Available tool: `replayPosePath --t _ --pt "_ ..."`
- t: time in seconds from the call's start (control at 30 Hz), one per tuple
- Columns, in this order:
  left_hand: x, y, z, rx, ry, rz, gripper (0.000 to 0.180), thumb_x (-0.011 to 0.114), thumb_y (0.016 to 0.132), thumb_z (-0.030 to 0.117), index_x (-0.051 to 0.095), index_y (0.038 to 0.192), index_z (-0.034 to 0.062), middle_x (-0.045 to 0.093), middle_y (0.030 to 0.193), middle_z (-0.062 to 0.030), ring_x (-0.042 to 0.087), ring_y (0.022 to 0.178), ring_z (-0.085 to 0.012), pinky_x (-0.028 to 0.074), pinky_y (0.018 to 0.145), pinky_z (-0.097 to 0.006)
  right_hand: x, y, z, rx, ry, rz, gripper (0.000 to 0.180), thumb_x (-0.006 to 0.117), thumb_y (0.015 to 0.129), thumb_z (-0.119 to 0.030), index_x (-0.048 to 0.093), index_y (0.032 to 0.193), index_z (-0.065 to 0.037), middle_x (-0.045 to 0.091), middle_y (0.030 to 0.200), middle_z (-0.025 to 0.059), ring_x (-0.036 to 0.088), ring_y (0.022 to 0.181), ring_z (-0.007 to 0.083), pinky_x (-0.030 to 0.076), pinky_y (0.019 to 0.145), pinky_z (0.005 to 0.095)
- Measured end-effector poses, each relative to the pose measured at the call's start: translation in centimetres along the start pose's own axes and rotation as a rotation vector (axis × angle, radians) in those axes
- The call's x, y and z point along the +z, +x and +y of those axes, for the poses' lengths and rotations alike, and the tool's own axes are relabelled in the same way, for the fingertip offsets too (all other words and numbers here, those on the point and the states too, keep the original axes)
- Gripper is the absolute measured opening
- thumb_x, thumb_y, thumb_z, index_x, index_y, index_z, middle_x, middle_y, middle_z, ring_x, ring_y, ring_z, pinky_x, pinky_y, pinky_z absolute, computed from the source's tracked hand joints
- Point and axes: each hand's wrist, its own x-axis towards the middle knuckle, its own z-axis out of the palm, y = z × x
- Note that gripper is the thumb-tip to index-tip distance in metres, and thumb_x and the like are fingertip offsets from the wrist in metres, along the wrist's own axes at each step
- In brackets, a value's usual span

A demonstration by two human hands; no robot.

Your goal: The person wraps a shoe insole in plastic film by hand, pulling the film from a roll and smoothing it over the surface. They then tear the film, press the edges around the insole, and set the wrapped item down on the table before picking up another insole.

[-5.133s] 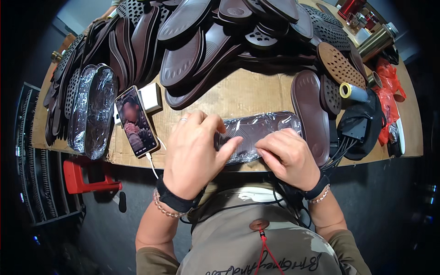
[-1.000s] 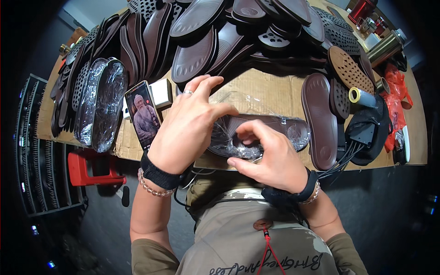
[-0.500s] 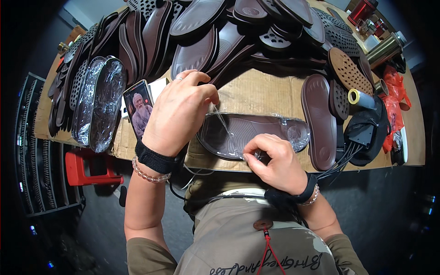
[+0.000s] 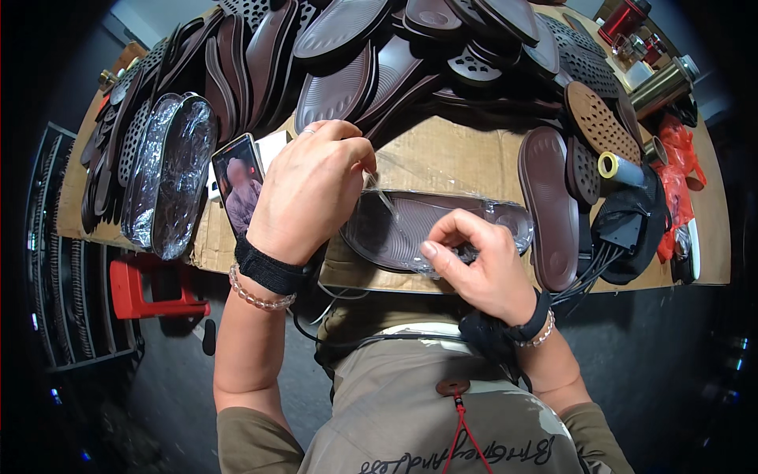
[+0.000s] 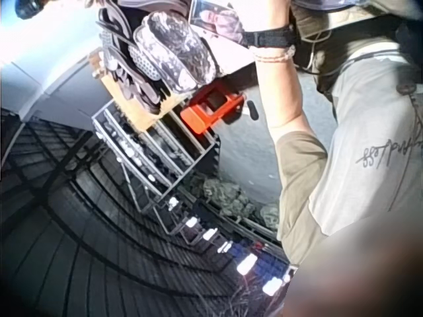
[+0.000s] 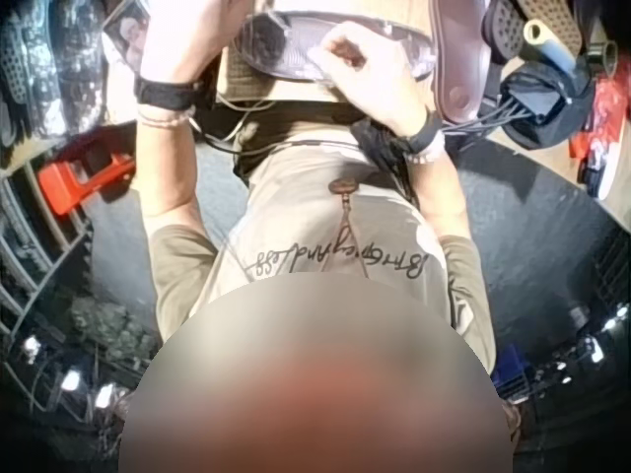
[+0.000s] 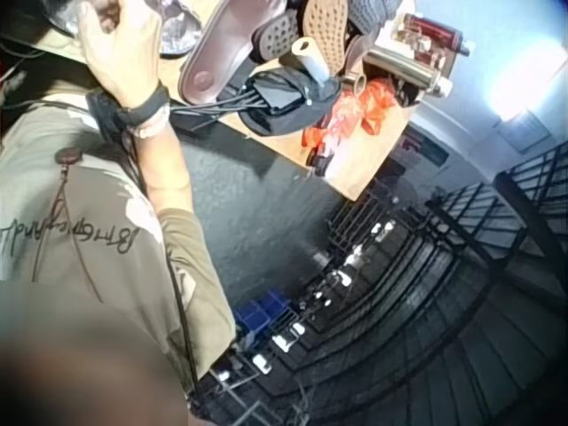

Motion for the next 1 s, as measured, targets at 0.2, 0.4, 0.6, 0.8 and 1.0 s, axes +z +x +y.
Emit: replayPosePath --t 0.2,0.4,0.6,0.8,1.0 --pt "0.1 0.4 0.3 0.01 0.008 0.002 0.008 0.072 0.085 0.004 0.075 0.093 0.0063 0.071 0.118 -0.0119 0.068 0.111 -0.0335 0.054 0.096 -0.042 0.3 0.8 0.1 0.006 0.0 -0.029 0.022 0.08 0.092 -0.018 0.071 0.09 0.001 0.072 0.074 0.0098 0.071 0.067 0.0171 0.055 0.065 0.0295" --pt "0.1 0.6 -0.3 0.028 0.05 -0.027 0.008 0.071 0.086 0.003 0.076 0.091 0.0071 0.072 0.116 -0.0098 0.068 0.11 -0.0317 0.054 0.095 -0.041 -0.4 -0.6 0.3 -0.029 0.022 0.111 0.012 0.078 0.094 -0.007 0.072 0.09 0.003 0.073 0.079 0.0113 0.068 0.069 0.0154 0.054 0.067 0.0297" --pt "0.2 0.6 -1.0 0.068 0.076 -0.053 0.013 0.069 0.085 0.0 0.076 0.092 0.0076 0.072 0.116 -0.0102 0.068 0.109 -0.0317 0.054 0.095 -0.041 0.5 -0.9 1.4 -0.018 0.118 0.163 0.014 0.073 0.1 -0.009 0.071 0.093 0.003 0.074 0.079 0.0104 0.072 0.072 0.0155 0.054 0.068 0.0286" --pt "-1.5 -0.4 1.0 0.106 -0.156 0.113 0.04 0.062 0.081 -0.011 0.078 0.112 0.0088 0.072 0.124 -0.0126 0.069 0.115 -0.0324 0.056 0.096 -0.041 0.6 -0.6 1.3 0.052 0.137 0.126 0.016 0.07 0.102 -0.011 0.069 0.094 0.002 0.074 0.08 0.0104 0.075 0.075 0.0154 0.058 0.07 0.0291" --pt "-3.9 -7.2 5.8 0.3 -0.305 0.661 0.015 0.075 0.081 0.001 0.077 0.095 0.008 0.075 0.114 -0.0148 0.072 0.101 -0.0309 0.058 0.087 -0.04 0.6 -0.5 1.8 0.076 0.214 0.109 0.017 0.072 0.101 -0.012 0.069 0.092 0.003 0.074 0.08 0.0108 0.076 0.075 0.0153 0.058 0.069 0.0293"
